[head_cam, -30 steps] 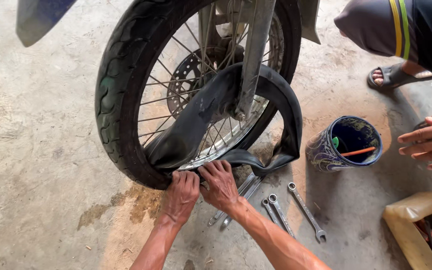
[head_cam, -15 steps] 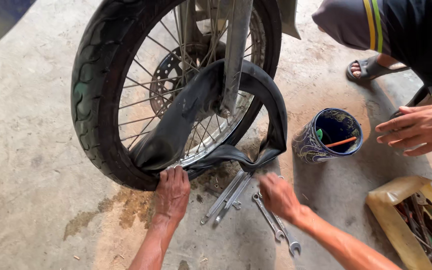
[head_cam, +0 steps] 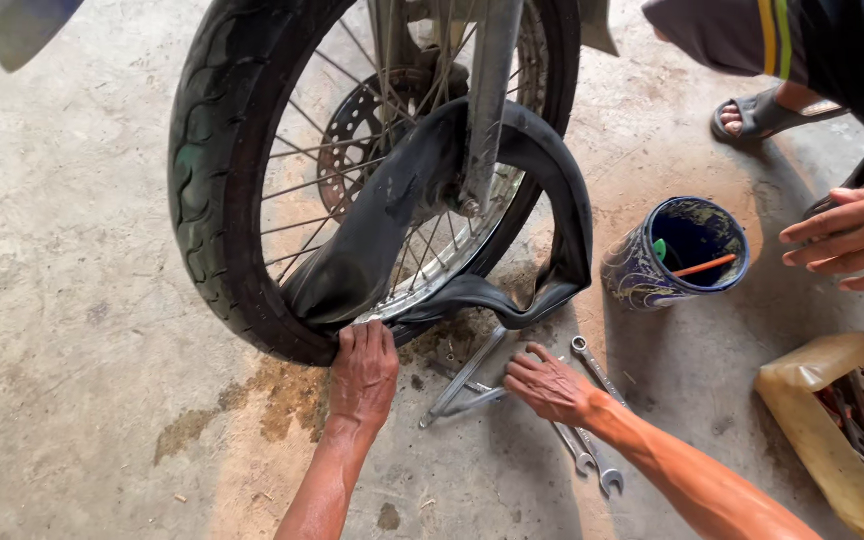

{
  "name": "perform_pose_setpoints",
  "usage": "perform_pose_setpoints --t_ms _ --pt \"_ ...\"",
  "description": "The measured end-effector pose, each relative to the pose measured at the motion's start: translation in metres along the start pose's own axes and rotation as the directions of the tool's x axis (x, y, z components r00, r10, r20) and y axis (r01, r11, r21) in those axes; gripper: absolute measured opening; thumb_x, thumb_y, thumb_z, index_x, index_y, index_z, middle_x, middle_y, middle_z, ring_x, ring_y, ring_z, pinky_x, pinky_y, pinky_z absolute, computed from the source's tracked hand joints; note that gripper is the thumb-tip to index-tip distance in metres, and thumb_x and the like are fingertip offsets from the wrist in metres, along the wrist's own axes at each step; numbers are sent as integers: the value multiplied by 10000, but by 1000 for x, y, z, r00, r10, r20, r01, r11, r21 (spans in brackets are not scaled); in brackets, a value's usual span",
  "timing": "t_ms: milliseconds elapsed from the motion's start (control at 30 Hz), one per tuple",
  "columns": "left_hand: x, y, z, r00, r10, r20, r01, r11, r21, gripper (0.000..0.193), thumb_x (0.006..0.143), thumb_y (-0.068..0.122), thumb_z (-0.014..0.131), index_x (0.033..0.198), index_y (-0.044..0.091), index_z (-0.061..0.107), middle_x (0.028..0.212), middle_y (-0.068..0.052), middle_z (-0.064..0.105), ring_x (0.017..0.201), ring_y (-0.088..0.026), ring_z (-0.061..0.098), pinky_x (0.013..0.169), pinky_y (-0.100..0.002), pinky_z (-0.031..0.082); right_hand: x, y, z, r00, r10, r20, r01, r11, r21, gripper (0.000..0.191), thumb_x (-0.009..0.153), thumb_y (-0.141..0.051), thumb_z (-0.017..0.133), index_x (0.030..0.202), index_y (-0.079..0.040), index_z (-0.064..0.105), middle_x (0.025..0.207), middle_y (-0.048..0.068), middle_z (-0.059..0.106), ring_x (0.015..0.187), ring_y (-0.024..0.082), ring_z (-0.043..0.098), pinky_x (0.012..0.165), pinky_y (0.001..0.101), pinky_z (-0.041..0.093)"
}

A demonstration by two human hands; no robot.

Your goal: The person uses a tire lever to pry the tire bead off the rim of a motorcycle front wheel. They then pull the inner tube out from between the tire and rim by hand.

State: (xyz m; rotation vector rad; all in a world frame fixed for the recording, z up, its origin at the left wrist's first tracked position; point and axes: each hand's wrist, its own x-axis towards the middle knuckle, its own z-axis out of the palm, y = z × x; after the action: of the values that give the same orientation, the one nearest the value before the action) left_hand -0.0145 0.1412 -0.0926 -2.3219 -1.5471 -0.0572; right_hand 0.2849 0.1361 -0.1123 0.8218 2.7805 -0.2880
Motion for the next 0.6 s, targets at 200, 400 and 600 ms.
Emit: perform_pose_setpoints --t_ms 200,400,600 --pt "-2 1 5 998 -9 -63 8 1000 -17 345 779 92 700 1104 -25 696 1033 -122 624 1040 -252 596 1038 -387 378 -25 -21 13 909 83 -409 -69 996 48 377 777 -118 573 1154 -131 587 910 76 580 924 251 618 897 441 443" --pt "1 3 1 998 4 57 -1 999 -47 384 788 102 705 1140 -50 679 1012 -131 613 1034 -283 590 1022 -413 373 -34 -32 42 973 193 -123 -182 979 96 299 980 -92 514 1267 -78 594 766 68 630 624 229 640 596 365 520" --pt "0 5 3 1000 -4 19 4 1000 -25 378 795 92 697 1147 -45 674 1039 -130 617 1056 -270 590 1037 -407 371 -27 -69 63 723 493 -484 -216 826 520 330 860 -318 804 1053 -109 636 727 120 728 581 305 706 478 405 558"
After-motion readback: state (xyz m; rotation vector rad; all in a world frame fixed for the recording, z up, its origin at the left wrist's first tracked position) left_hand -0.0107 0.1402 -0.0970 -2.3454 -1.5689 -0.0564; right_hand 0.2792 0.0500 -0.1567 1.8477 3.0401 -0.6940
